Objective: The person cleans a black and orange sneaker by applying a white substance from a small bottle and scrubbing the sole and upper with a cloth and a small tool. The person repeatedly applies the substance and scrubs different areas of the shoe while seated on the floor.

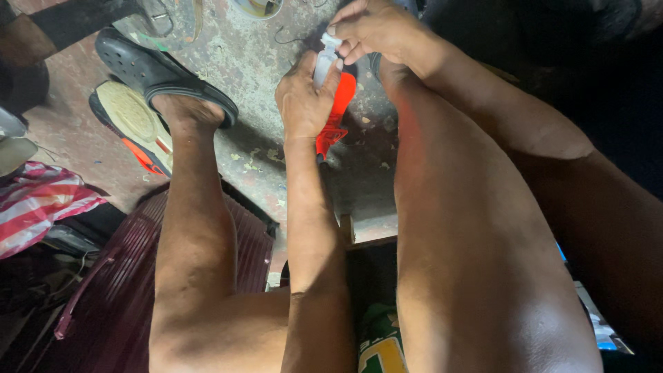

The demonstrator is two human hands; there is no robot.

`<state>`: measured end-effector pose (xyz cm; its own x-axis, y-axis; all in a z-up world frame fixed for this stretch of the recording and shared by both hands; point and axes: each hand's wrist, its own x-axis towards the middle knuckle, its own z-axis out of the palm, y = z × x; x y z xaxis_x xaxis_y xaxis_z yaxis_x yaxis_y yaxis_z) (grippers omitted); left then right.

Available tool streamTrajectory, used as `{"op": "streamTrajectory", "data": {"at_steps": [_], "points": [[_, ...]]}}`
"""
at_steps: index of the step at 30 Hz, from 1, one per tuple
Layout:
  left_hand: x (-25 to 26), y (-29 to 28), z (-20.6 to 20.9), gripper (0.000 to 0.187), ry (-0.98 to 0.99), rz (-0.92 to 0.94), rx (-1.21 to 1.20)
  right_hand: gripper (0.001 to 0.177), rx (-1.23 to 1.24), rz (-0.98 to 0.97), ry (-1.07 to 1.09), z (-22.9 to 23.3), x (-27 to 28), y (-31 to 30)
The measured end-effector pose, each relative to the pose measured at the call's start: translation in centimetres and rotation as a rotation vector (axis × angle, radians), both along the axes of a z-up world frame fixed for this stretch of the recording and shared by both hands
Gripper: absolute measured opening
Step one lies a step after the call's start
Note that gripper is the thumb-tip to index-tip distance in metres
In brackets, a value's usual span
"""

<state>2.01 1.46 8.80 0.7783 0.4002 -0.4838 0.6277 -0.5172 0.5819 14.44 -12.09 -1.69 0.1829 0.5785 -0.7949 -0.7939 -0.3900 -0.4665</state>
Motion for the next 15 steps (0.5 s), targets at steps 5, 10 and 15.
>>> {"op": "streamTrajectory", "data": {"at_steps": [5, 10, 15], "points": [[0.12, 0.02, 0.26, 0.030, -0.053, -0.011, 0.006, 0.029, -0.032, -0.034, 0.043, 0.32, -0.13, -0.25], [-0.02, 0.01, 0.40, 0.029, -0.072, -0.011, 0.026, 0.029, 0.019, -0.037, 0.063, 0.30, -0.08, -0.10], [-0.20, -0.16, 0.40, 0.032, -0.037, 0.003, 0.020, 0.029, -0.007, -0.038, 0.047, 0.24, -0.33, -0.30]]}}
